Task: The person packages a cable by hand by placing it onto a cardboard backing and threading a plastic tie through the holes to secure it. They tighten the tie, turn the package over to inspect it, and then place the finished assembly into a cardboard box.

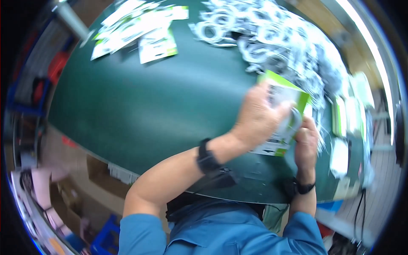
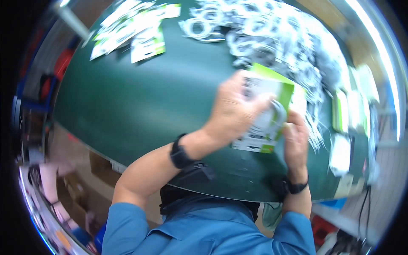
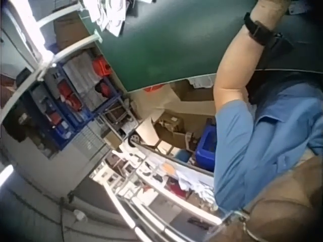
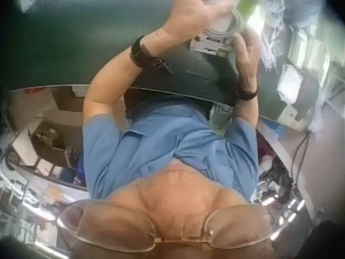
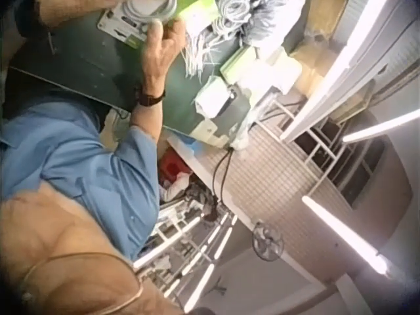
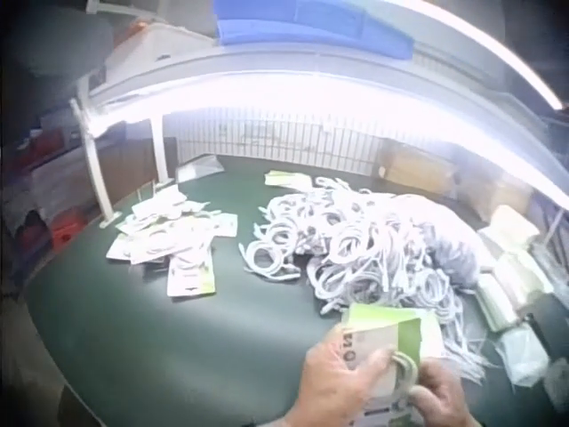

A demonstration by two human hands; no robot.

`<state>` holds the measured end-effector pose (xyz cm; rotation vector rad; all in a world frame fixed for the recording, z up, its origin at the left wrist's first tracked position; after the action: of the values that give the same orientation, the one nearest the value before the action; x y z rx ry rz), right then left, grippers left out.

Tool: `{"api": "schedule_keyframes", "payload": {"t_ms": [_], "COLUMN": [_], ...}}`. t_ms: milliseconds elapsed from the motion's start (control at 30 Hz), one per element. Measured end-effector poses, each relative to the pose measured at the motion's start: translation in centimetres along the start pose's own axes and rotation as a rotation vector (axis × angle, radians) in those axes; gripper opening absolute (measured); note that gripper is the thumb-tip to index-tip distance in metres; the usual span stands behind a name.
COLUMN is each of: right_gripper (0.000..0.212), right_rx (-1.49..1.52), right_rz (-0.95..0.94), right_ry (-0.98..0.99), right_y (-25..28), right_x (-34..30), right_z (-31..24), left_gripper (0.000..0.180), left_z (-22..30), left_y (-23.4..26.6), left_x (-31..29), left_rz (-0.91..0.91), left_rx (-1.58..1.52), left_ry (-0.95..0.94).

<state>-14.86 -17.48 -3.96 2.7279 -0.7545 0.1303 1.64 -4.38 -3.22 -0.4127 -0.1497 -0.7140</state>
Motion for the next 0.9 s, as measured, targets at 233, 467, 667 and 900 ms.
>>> {"api": "schedule_keyframes", "payload": {"t_ms": [233,467,667,900], "right_gripper": [0.034,0.032,0.034,0.036], "right_rx": [0.086,0.163,0.295,0.258], "right_rz": [-0.047,-0.008,0.068,0.071], "right_ry": [-0.102,-0.107,-0.03,0.005], "right_y": [-0.7,-0.2,1.1,1.2], "right_x": [-1.2,-0.8,-0.4,-0.8], "right_z": [-1.4,-1.7,-1.5,-0.8], "left_gripper": [0.031,0.043,0.05,0.034], "left_z": [0.6,0.7,4.0,3.9], "left_y": [-1.0,-1.6,-1.9,-3.6], "left_x": [-0.2,-0.8,-1.2,-2.0], "left_rz": [-0.05,-0.084,-0.186,-0.494], "left_rx": [-0.151,-0.167,0.847,1.054], "left_ry": [0.197,0.055,-0.836,-0.809]}}
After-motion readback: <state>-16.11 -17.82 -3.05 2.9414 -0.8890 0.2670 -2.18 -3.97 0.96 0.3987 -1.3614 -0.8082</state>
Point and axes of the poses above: each hand's wrist, its own x-axis towards the middle knuckle, its own y-axis out of the back of the hand, z = x × y, the point moved 1 cm from there along x, towards the middle knuckle, and after that the axes turned 4 degrees about -x, right-handed, at the moved point
